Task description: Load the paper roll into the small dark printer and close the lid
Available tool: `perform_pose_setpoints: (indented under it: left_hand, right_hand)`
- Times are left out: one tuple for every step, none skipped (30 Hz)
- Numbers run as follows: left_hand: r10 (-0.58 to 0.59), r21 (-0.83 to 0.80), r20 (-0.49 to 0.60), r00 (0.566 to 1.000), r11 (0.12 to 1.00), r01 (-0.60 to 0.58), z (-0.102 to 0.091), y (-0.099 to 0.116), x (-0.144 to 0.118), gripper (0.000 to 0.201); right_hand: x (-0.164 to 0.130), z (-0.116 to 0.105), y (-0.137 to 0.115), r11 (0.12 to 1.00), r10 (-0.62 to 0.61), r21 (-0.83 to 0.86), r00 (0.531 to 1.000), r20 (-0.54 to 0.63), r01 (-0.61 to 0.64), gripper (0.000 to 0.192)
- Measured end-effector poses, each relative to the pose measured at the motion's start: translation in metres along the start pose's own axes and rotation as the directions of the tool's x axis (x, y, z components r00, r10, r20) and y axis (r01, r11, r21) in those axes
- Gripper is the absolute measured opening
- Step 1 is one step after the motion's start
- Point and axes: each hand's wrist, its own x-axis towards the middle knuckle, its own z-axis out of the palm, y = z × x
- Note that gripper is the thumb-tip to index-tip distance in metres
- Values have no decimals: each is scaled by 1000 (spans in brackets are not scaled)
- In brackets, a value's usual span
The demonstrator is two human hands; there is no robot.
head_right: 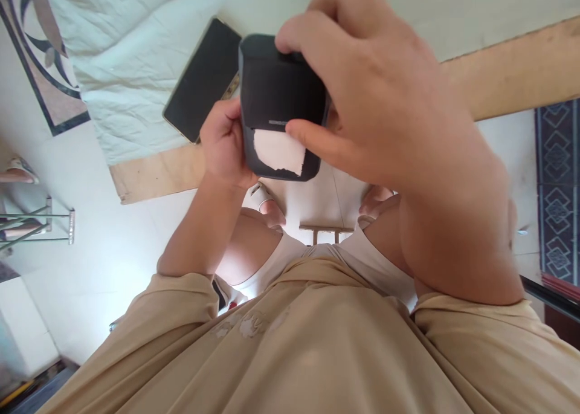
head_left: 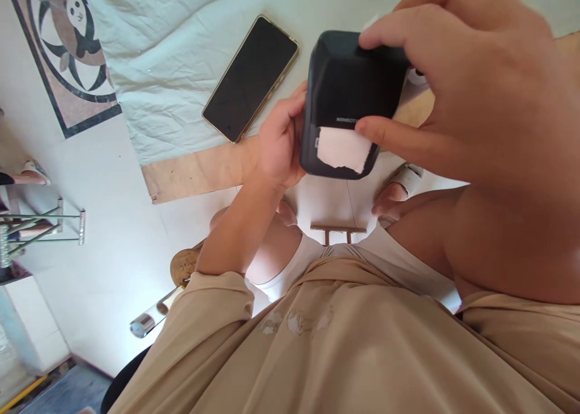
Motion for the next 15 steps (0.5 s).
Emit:
perform_pose_setpoints:
  left_hand:
    - [10, 21, -25, 1000, 1000, -9, -2, 0, -1, 18]
    - [18, 41, -49, 999, 999, -16, -5, -1, -1, 18]
    - [26, 59, -77, 997, 998, -22, -7, -1, -2, 18]
    - [31, 78, -100, 995, 997, -23, -9, -1, -3, 20]
    - [32, 97, -127, 991, 995, -20, -11, -1, -4, 20]
    - [30, 110, -155, 987, 994, -13, -12, -1, -4, 20]
    - [22, 115, -177, 984, 993, -1, -13, 0, -5, 18]
    - [14, 111, -191, 981, 994, 7, -13, 1, -5, 17]
    - [3, 97, -184, 983, 995, 15, -13, 2, -6, 18]
    - [-12, 77, -154, 988, 997, 24, -13, 4, -7, 21]
    - [-25, 55, -107, 994, 998, 31, -12, 6, -8, 26]
    - [-46, 39, -37, 998, 998, 47, -11, 8, -9, 30]
    - [-67, 29, 34, 997, 997, 67, -10, 9, -11, 33]
    - [-88, 23, 95, 992, 996, 86, -10, 11, -12, 34]
    - [-106, 21, 141, 984, 994, 104, -9, 12, -13, 32]
  right_hand:
    - [-1, 1, 1, 1000, -25, 7, 1000, 2, 25, 54]
    - [-2, 2, 2, 999, -42, 9, 999, 5, 42, 55]
    - [-3, 3, 3, 998, -55, 9, 998, 6, 54, 55]
    - [-4, 4, 3, 998, -60, 13, 998, 7, 60, 56]
    - [-4, 5, 3, 998, -57, 21, 998, 6, 57, 57]
    - [-4, 6, 2, 999, -44, 31, 999, 6, 44, 57]
    - [-4, 6, 0, 999, -28, 42, 1000, 3, 28, 55]
    - [-4, 5, -2, 998, -20, 55, 1000, -6, 20, 53]
    - [-4, 3, -5, 998, -10, 64, 1000, -27, 12, 51]
    - [-3, 1, -8, 998, 8, 69, 998, -57, -4, 47]
    - [-2, -2, -11, 996, 35, 80, 995, -97, -28, 43]
    - [-2, -6, -14, 991, 82, 118, 987, -140, -65, 41]
    - [-1, -9, -16, 968, 167, 214, 972, -168, -130, 41]
    - [-1, -12, -17, 887, 316, 397, 935, -157, -233, 38]
    - [-1, -13, -17, 710, 489, 618, 868, -85, -339, 32]
